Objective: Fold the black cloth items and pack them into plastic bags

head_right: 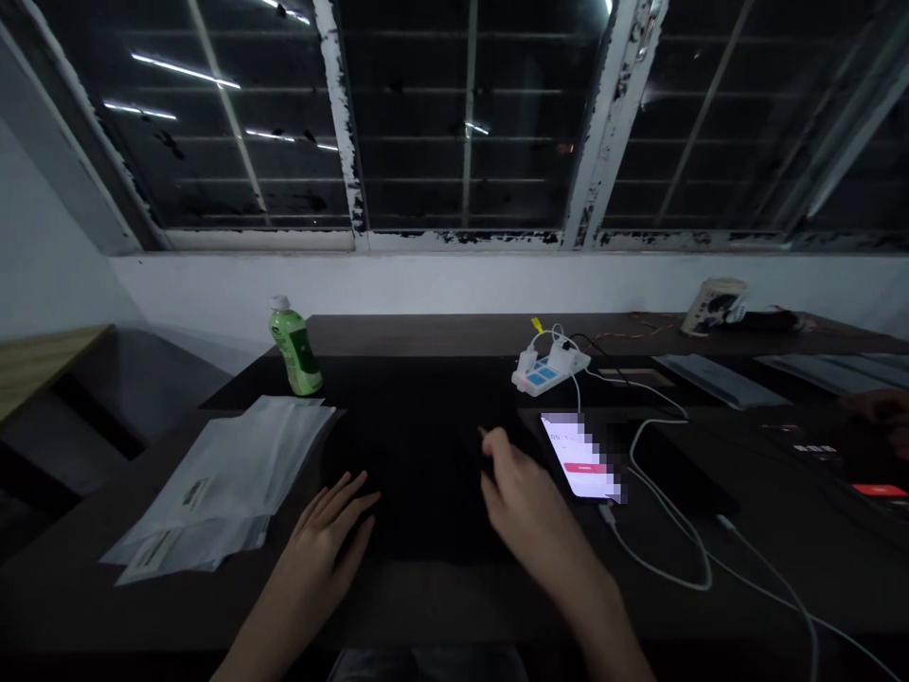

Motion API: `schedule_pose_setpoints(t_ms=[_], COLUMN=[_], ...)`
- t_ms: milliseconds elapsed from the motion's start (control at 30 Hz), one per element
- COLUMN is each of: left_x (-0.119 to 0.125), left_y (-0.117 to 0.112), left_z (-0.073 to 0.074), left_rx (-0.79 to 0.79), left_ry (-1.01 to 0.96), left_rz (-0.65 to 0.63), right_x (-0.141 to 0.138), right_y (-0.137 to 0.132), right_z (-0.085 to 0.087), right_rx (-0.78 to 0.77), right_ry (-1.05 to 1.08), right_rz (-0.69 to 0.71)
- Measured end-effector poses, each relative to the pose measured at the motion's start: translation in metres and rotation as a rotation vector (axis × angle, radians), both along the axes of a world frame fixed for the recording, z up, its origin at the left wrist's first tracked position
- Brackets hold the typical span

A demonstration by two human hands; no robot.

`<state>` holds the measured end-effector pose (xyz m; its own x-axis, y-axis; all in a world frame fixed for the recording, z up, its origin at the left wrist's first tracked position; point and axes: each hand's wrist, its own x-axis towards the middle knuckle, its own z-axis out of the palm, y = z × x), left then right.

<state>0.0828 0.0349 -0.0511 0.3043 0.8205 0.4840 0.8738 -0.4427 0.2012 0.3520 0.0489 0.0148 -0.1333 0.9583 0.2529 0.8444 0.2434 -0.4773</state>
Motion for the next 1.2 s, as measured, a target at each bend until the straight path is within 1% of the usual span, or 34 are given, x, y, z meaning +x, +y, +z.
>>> schedule_pose_setpoints(t_ms=[33, 67, 100, 167, 200, 233, 300, 367, 400, 467, 567, 600, 667, 733, 800, 833, 900, 967, 1033, 1100, 1133, 1200], left_x=[0.001, 0.004, 0.008, 0.019, 0.026, 0.035, 0.052, 0.069, 0.077, 0.091, 0.104, 0.106, 0.107, 0.105, 0.098, 0.092, 0.073, 0.046, 0.012, -0.024, -0.040, -0.068], left_y=[-0.001, -0.002, -0.003, -0.005, -0.004, -0.001, 0.010, 0.030, 0.042, 0.070, 0.105, 0.112, 0.118, 0.115, 0.107, 0.102, 0.090, 0.076, 0.062, 0.049, 0.043, 0.035], left_z=[0.003, 0.008, 0.014, 0.030, 0.040, 0.049, 0.063, 0.070, 0.069, 0.062, 0.044, 0.039, 0.031, 0.029, 0.032, 0.035, 0.043, 0.051, 0.056, 0.059, 0.058, 0.056], left_rx=[0.004, 0.004, 0.001, -0.013, -0.023, -0.035, -0.073, -0.126, -0.156, -0.231, -0.357, -0.393, -0.422, -0.366, -0.272, -0.224, -0.140, -0.079, -0.038, -0.037, -0.043, -0.075], left_ry=[-0.008, -0.014, -0.017, -0.006, 0.011, 0.036, 0.109, 0.181, 0.208, 0.255, 0.286, 0.277, 0.247, 0.224, 0.221, 0.227, 0.241, 0.253, 0.254, 0.276, 0.297, 0.355], left_rz=[-0.008, -0.020, -0.038, -0.100, -0.149, -0.209, -0.359, -0.508, -0.571, -0.661, -0.671, -0.666, -0.658, -0.643, -0.592, -0.548, -0.410, -0.205, 0.067, 0.348, 0.442, 0.540], right_x=[-0.010, -0.020, -0.028, -0.041, -0.046, -0.049, -0.053, -0.056, -0.057, -0.061, -0.065, -0.066, -0.063, -0.054, -0.040, -0.033, -0.019, -0.009, -0.004, -0.004, -0.005, -0.005], right_y=[-0.008, -0.014, -0.019, -0.026, -0.028, -0.030, -0.031, -0.033, -0.035, -0.039, -0.049, -0.052, -0.057, -0.057, -0.049, -0.043, -0.026, -0.008, 0.008, 0.018, 0.021, 0.025], right_z=[-0.011, -0.022, -0.033, -0.052, -0.058, -0.062, -0.065, -0.064, -0.063, -0.065, -0.070, -0.070, -0.067, -0.056, -0.041, -0.034, -0.023, -0.018, -0.020, -0.023, -0.024, -0.026], right_rx=[0.045, 0.106, 0.134, 0.141, 0.129, 0.115, 0.088, 0.062, 0.048, 0.019, -0.027, -0.040, -0.052, -0.035, 0.033, 0.079, 0.141, 0.080, -0.046, -0.140, -0.167, -0.199], right_ry=[-0.024, -0.076, -0.138, -0.239, -0.277, -0.302, -0.328, -0.332, -0.327, -0.299, -0.205, -0.166, -0.077, 0.036, 0.120, 0.126, 0.047, -0.078, -0.195, -0.285, -0.314, -0.325], right_rz=[0.021, -0.002, -0.014, -0.020, -0.016, -0.010, 0.005, 0.016, 0.016, -0.008, -0.062, -0.063, -0.046, -0.073, -0.165, -0.219, -0.291, -0.307, -0.269, -0.227, -0.214, -0.210])
